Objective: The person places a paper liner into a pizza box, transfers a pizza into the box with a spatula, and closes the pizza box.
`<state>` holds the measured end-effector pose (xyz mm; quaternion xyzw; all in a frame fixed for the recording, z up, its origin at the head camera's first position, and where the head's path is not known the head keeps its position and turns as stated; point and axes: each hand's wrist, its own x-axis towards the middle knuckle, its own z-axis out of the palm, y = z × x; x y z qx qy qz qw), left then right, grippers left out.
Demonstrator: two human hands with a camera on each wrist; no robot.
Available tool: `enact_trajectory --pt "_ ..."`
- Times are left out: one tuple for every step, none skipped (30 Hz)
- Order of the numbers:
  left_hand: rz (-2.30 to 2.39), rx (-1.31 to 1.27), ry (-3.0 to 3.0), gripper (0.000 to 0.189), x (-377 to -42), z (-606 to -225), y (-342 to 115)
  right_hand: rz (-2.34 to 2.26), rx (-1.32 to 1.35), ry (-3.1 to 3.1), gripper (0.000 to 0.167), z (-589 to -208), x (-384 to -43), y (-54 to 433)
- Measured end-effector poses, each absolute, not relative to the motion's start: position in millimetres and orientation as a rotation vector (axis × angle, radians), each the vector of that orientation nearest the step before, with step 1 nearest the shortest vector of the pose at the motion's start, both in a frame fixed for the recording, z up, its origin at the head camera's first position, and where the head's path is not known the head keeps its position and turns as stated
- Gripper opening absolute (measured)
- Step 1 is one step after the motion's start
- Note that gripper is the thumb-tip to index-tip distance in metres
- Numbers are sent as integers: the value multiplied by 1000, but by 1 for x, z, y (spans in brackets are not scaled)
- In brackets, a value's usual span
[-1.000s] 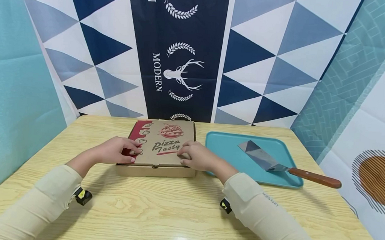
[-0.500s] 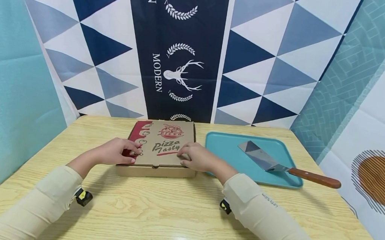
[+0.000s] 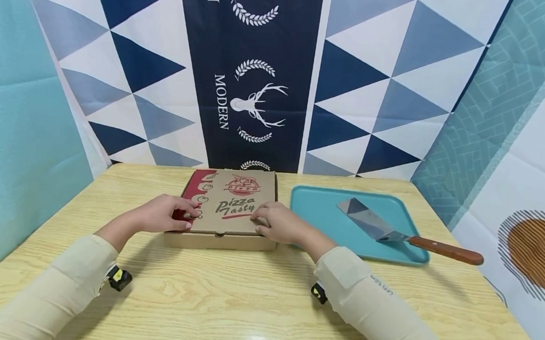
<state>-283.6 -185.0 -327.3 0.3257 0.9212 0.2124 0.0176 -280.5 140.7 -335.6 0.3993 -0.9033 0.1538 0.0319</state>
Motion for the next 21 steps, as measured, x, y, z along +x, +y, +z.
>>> enact_trajectory --pt "666 1014 2862 23 -284 -327 -185 470 1230 -2780 25 -336 -281 141" --pt "672 1012 2862 23 -285 -328 -185 471 1229 -2780 25 -336 -281 140" --pt "677 1008 2861 23 -285 -328 -185 472 1228 -2781 25 -336 -281 140" --pt "682 1002 2859 23 -286 -328 -185 473 1225 -2784 25 -336 -280 140" --pt "686 999 2859 23 -286 -328 -185 474 1221 -2788 25 -336 -280 140" --pt "686 995 2860 23 -287 -329 -185 477 1217 -2792 26 -336 -280 140" --pt "688 995 2861 23 -287 -329 -185 479 1213 -2795 26 -336 -280 140" --pt "690 992 2860 23 -288 -330 -184 481 1210 -2797 26 -336 -279 141" --pt "691 989 2860 23 -288 -330 -184 482 1208 -2798 26 -336 -279 141" --pt "692 988 2862 22 -287 -330 -184 482 1207 -2798 27 -336 -279 141" --pt "691 987 2864 22 -287 -331 -184 484 1206 -2797 27 -336 -279 141" --pt "691 986 2866 22 -287 -331 -184 484 1206 -2796 27 -337 -278 141" --pt "693 987 2868 22 -287 -331 -184 484 1207 -2795 27 -337 -278 141" --pt "691 986 2869 21 -287 -331 -184 485 1207 -2794 27 -337 -278 141" --pt "690 986 2871 21 -287 -331 -184 483 1207 -2794 27 -337 -278 141" --pt "693 988 2871 20 -287 -332 -184 485 1207 -2798 28 -337 -277 140" --pt "696 988 2871 20 -287 -332 -184 485 1205 -2803 29 -337 -277 140" --pt "701 989 2871 20 -287 -333 -185 483 1206 -2809 29 -337 -276 141" --pt "705 988 2872 20 -287 -333 -185 477 1211 -2814 30 -337 -275 141" --pt "708 983 2873 20 -286 -334 -185 473 1215 -2819 32 -337 -275 141" --pt "716 979 2873 20 -286 -334 -186 471 1219 -2826 33 -336 -274 142"
